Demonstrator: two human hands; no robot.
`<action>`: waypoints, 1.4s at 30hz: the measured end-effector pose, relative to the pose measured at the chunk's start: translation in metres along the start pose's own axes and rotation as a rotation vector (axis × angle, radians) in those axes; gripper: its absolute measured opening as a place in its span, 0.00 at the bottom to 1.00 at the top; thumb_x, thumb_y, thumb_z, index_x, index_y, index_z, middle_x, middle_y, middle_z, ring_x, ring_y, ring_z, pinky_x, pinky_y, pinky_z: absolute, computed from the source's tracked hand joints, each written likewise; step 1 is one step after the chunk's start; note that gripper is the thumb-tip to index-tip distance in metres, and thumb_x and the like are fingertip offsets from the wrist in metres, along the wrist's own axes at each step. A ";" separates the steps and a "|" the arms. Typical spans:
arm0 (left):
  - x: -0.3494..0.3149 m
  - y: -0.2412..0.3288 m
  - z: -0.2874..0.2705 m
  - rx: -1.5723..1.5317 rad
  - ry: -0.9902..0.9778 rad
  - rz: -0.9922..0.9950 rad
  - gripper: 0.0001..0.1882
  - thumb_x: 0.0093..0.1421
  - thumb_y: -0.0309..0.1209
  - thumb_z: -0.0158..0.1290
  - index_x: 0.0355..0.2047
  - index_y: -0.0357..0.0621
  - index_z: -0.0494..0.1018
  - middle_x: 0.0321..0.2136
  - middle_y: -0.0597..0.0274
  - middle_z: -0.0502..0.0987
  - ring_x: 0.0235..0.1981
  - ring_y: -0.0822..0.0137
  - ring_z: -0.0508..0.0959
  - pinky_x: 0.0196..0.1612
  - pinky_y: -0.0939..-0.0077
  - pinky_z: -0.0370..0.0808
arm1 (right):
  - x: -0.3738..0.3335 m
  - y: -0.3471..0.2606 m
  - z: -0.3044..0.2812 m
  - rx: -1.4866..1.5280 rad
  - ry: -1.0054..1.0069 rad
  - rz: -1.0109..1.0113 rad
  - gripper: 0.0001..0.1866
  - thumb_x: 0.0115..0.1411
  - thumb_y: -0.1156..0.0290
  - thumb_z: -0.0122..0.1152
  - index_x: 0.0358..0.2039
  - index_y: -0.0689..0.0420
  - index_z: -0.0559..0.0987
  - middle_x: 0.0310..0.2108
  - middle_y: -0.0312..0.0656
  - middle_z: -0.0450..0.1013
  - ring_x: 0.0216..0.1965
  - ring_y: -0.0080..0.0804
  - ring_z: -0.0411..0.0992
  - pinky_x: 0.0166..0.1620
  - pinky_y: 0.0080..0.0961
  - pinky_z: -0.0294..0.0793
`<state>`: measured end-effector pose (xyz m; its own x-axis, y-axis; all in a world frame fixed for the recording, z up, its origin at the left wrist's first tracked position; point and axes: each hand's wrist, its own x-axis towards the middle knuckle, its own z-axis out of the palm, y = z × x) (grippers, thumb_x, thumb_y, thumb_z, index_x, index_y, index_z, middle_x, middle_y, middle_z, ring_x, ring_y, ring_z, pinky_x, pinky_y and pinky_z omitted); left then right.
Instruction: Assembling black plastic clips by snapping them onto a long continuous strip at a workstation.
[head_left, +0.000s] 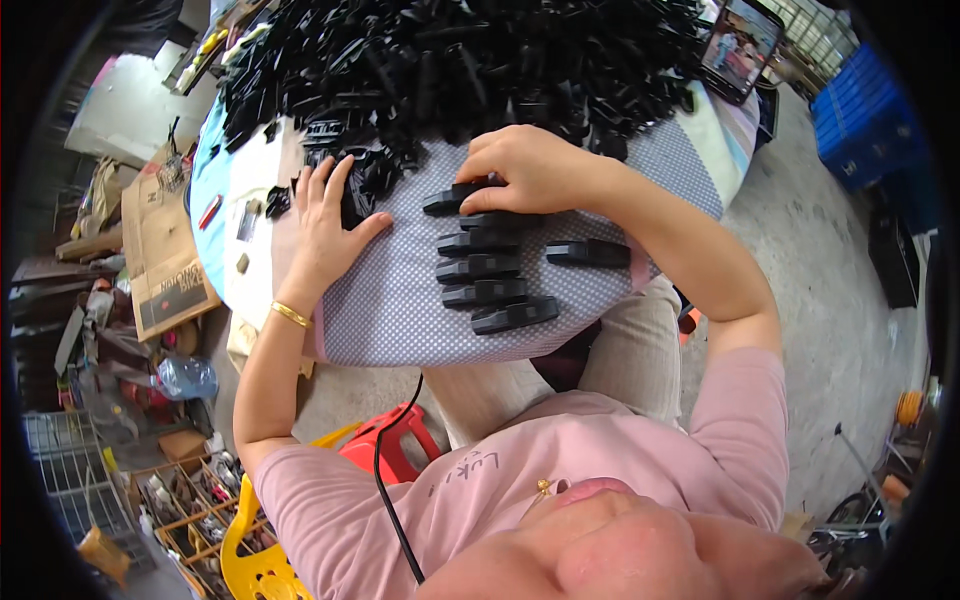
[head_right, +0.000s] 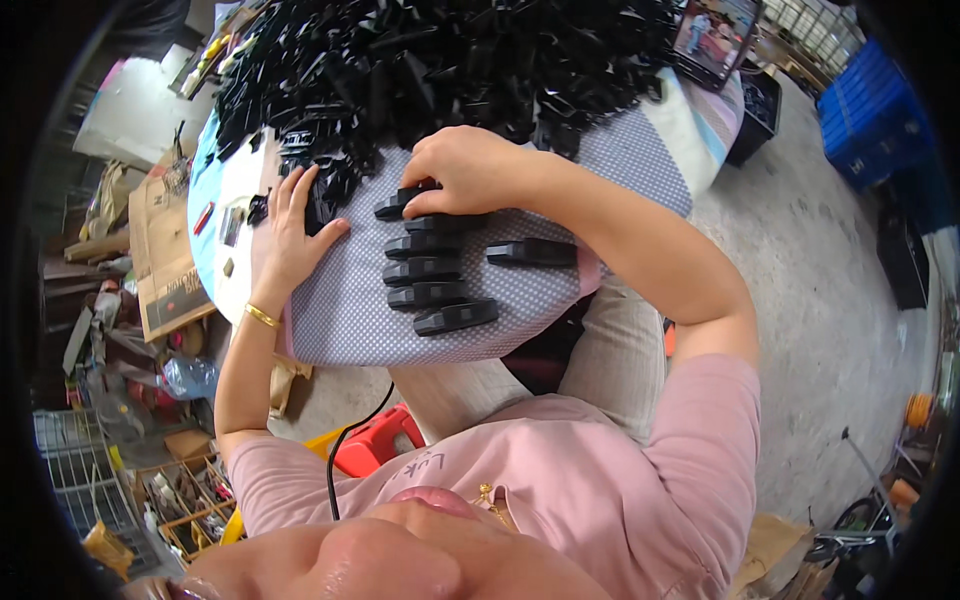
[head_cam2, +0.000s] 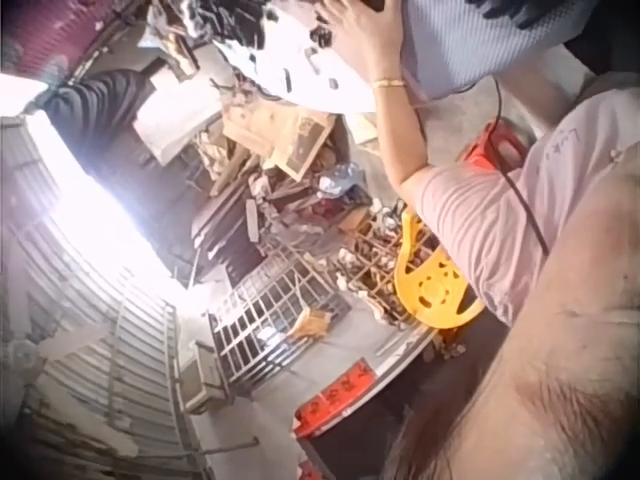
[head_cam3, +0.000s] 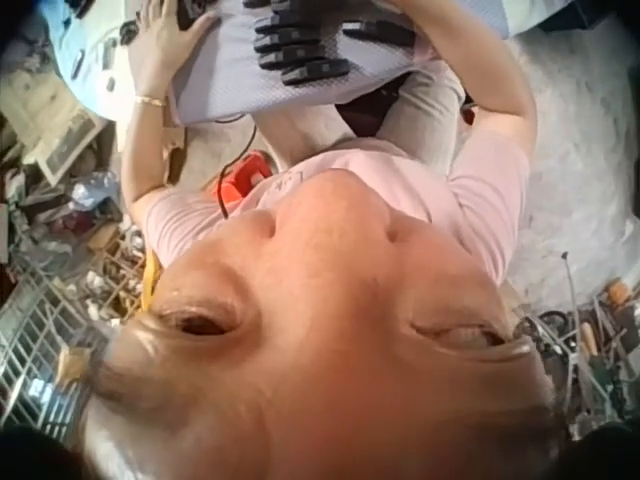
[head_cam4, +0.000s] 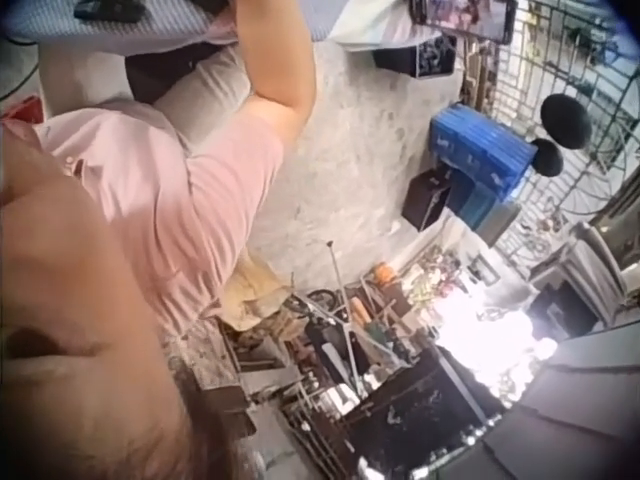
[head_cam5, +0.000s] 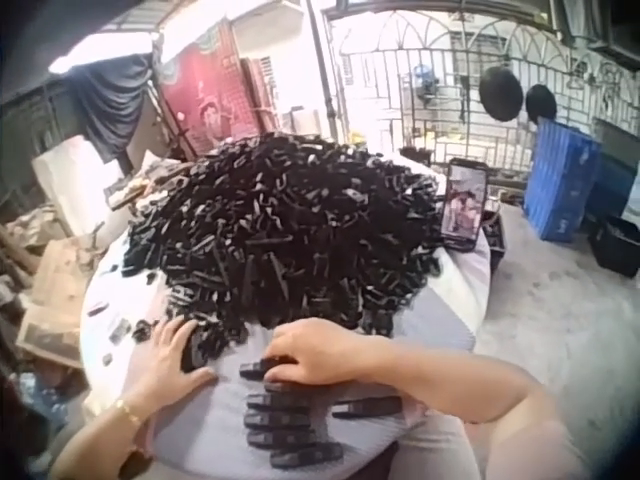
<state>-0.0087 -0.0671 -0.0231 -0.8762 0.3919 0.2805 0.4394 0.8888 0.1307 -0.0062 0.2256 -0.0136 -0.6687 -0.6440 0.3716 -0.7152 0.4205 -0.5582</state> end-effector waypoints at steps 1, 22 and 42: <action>0.006 0.003 0.004 -0.003 -0.001 0.013 0.43 0.46 0.51 0.62 0.60 0.49 0.59 0.59 0.48 0.57 0.63 0.43 0.50 0.64 0.52 0.51 | 0.000 -0.002 -0.003 0.019 -0.050 0.029 0.16 0.52 0.60 0.65 0.33 0.60 0.81 0.29 0.44 0.75 0.32 0.38 0.74 0.36 0.29 0.73; 0.056 0.027 -0.010 -0.241 0.001 0.095 0.16 0.56 0.20 0.43 0.44 0.38 0.74 0.45 0.52 0.74 0.50 0.53 0.70 0.55 0.66 0.65 | -0.002 0.000 -0.017 0.250 -0.315 0.097 0.10 0.53 0.67 0.63 0.25 0.63 0.81 0.22 0.42 0.74 0.23 0.31 0.72 0.28 0.26 0.71; 0.050 0.043 -0.035 0.047 0.583 0.184 0.10 0.55 0.26 0.56 0.38 0.38 0.75 0.31 0.57 0.76 0.34 0.62 0.76 0.36 0.72 0.73 | 0.022 0.002 0.022 -0.536 0.126 -0.258 0.19 0.51 0.60 0.63 0.45 0.43 0.77 0.44 0.39 0.69 0.40 0.33 0.69 0.37 0.25 0.75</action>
<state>-0.0268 -0.0173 0.0304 -0.5282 0.3576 0.7702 0.5526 0.8334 -0.0080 -0.0180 0.1979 -0.0230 -0.4560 -0.7010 0.5484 -0.8382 0.5454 0.0001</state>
